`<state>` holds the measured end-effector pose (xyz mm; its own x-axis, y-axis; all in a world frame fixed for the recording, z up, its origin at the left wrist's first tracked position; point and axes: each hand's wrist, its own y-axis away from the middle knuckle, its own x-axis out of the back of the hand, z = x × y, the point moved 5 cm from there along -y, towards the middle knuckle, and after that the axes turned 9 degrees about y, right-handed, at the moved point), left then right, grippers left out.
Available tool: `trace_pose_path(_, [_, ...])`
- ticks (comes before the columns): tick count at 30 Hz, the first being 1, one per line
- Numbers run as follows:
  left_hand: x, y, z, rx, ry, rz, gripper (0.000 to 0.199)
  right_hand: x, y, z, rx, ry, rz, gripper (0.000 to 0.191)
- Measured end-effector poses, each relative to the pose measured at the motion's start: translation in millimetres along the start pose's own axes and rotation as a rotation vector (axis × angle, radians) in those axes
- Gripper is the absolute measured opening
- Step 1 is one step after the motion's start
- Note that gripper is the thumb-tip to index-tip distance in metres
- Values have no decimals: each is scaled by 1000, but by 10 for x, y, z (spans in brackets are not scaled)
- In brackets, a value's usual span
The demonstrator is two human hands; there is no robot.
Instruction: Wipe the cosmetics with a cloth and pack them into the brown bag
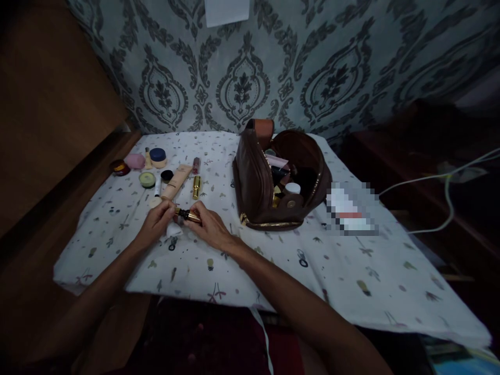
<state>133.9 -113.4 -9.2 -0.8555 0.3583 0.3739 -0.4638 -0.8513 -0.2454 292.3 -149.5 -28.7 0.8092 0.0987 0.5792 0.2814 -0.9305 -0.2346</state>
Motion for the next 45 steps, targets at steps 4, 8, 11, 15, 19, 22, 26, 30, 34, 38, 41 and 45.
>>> trace_pose_path(4, [0,4,-12,5,41,-11,30,17,-3,-5,18,-19,26,23])
trace_pose_path(8, [3,6,-50,55,155,-28,29,24,-8,14,28,-29,57,21])
trace_pose_path(11, [-4,6,-75,96,199,-40,40,21,-10,18,34,-31,60,21])
trace_pose_path(15, [-6,5,-100,114,207,-17,40,11,-13,18,22,-38,44,21])
trace_pose_path(19, [22,-7,-78,63,47,23,44,4,-13,35,2,-24,48,22])
trace_pose_path(22, [26,-12,-72,50,19,-9,44,5,-11,40,10,-18,50,20])
trace_pose_path(26, [2,5,-100,87,189,-77,35,21,-11,26,26,-33,59,20])
trace_pose_path(30, [-20,16,-126,133,242,-64,45,17,-15,22,24,-44,55,20])
trace_pose_path(34, [-6,-12,-102,82,134,-19,36,4,-14,33,5,-26,42,22])
trace_pose_path(38, [-10,-18,-80,81,184,-59,31,9,-8,22,14,-15,31,21])
trace_pose_path(41, [-29,3,-80,133,266,-88,40,20,-7,12,21,-24,36,21])
trace_pose_path(45, [-33,3,-100,152,251,-60,36,19,-10,11,17,-18,36,21])
